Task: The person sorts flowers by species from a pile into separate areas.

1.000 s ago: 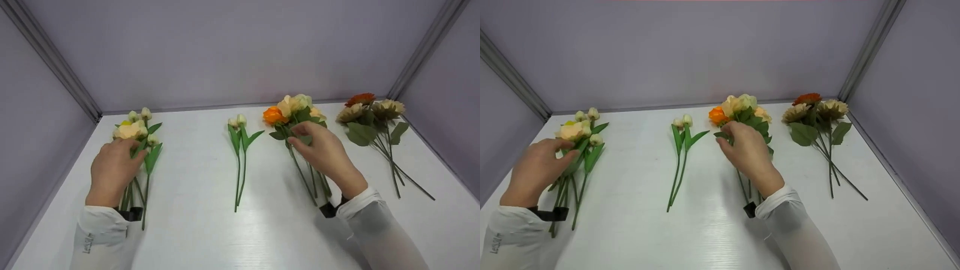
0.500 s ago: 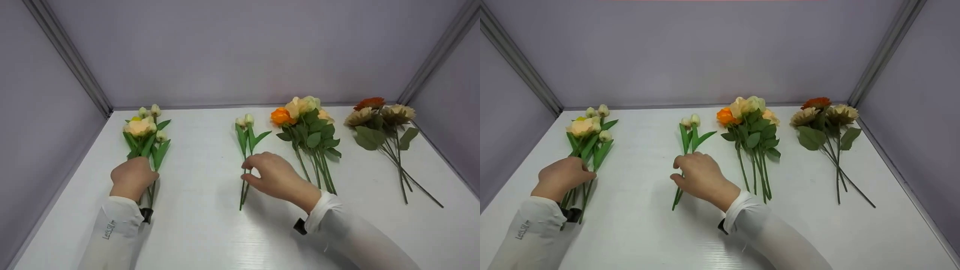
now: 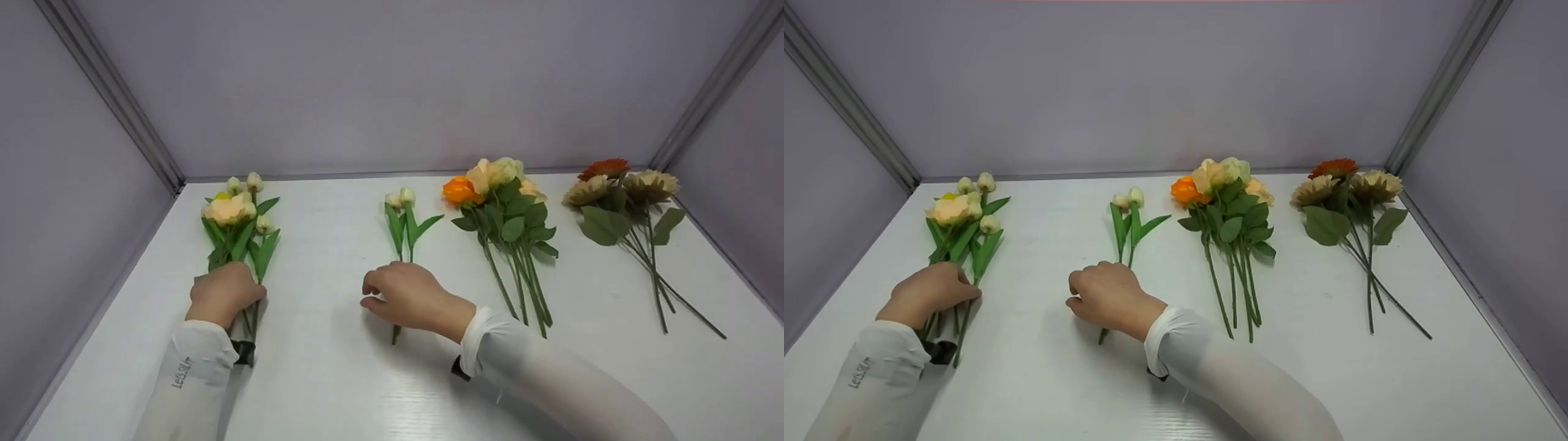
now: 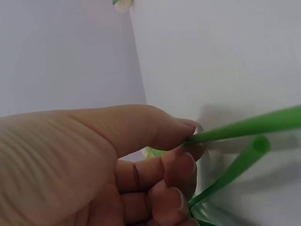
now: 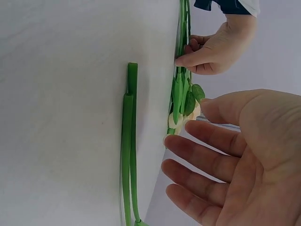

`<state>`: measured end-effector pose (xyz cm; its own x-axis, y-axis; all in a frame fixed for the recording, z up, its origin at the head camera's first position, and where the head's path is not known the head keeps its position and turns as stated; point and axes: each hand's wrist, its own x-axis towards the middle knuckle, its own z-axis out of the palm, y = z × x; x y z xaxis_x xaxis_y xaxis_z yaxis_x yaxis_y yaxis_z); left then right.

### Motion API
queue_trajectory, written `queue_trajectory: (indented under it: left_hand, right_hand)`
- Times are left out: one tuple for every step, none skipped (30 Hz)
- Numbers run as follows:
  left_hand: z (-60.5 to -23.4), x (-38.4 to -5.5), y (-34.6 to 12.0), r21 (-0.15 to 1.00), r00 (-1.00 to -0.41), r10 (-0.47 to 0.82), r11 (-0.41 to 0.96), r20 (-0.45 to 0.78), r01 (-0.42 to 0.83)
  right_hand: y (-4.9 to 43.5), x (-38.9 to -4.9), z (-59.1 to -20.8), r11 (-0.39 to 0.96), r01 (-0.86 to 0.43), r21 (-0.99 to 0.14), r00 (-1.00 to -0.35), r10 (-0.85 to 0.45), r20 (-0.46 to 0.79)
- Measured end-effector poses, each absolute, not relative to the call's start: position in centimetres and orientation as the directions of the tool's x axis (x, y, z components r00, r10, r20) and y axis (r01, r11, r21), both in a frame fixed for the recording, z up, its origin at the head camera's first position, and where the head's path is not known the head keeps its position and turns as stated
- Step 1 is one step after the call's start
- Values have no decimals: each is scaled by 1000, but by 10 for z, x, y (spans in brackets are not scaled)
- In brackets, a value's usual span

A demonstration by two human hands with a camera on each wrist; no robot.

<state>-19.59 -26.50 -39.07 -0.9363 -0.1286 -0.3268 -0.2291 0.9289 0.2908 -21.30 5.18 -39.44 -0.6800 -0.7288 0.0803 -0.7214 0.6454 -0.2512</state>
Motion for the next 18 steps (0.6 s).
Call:
queue_trajectory:
  left_hand:
    - [-391,-196,-265,305,-935,-128,923,-330,-234]
    - [-391,-196,-264,320,-935,-124,918,-332,-235]
    - [-390,-196,-264,337,-935,-118,911,-335,-236]
    - [-390,-197,-264,354,-936,-110,906,-335,-233]
    - [-390,-197,-264,371,-937,-101,900,-335,-229]
    - [-389,-198,-264,389,-938,-92,893,-336,-227]
    - [-389,-198,-264,408,-939,-79,886,-334,-220]
    - [-388,-199,-263,427,-941,-65,879,-331,-211]
    - [-387,-199,-262,446,-944,-53,872,-325,-203]
    - [-386,-199,-261,465,-947,-43,864,-318,-196]
    - [-385,-199,-259,485,-951,-33,854,-308,-187]
    - [-383,-199,-256,505,-954,-24,844,-298,-179]
    - [-381,-199,-253,526,-958,-14,833,-287,-170]
    - [-379,-199,-248,550,-961,-7,819,-276,-163]
    - [-376,-199,-244,575,-965,1,803,-263,-156]
    - [-373,-199,-239,599,-969,12,787,-248,-144]
    - [-370,-200,-233,625,-973,27,770,-231,-127]
    - [-367,-200,-227,649,-976,39,753,-216,-113]
  right_hand:
    - [52,-213,-394,644,-721,-257,-680,-729,80]
    - [52,-213,-395,643,-719,-264,-681,-728,79]
    - [53,-213,-395,643,-715,-274,-683,-726,77]
    - [53,-214,-396,643,-710,-286,-686,-723,78]
    - [54,-214,-396,644,-704,-299,-691,-719,79]
    - [56,-215,-396,646,-696,-314,-697,-713,79]
    - [57,-216,-396,646,-687,-333,-704,-706,81]
    - [59,-217,-396,648,-675,-354,-712,-698,80]
    - [61,-217,-395,648,-663,-376,-720,-689,80]
    - [62,-218,-395,647,-649,-400,-729,-680,82]
    - [64,-219,-394,646,-634,-425,-739,-669,84]
    - [66,-219,-392,646,-618,-448,-748,-658,83]
    - [68,-219,-391,643,-603,-472,-757,-647,86]
    - [70,-220,-390,641,-589,-492,-767,-636,90]
    - [72,-220,-388,637,-576,-512,-775,-624,97]
    - [74,-221,-387,631,-565,-532,-784,-612,107]
    - [77,-221,-386,625,-555,-549,-792,-599,118]
    - [79,-221,-384,618,-545,-567,-800,-586,130]
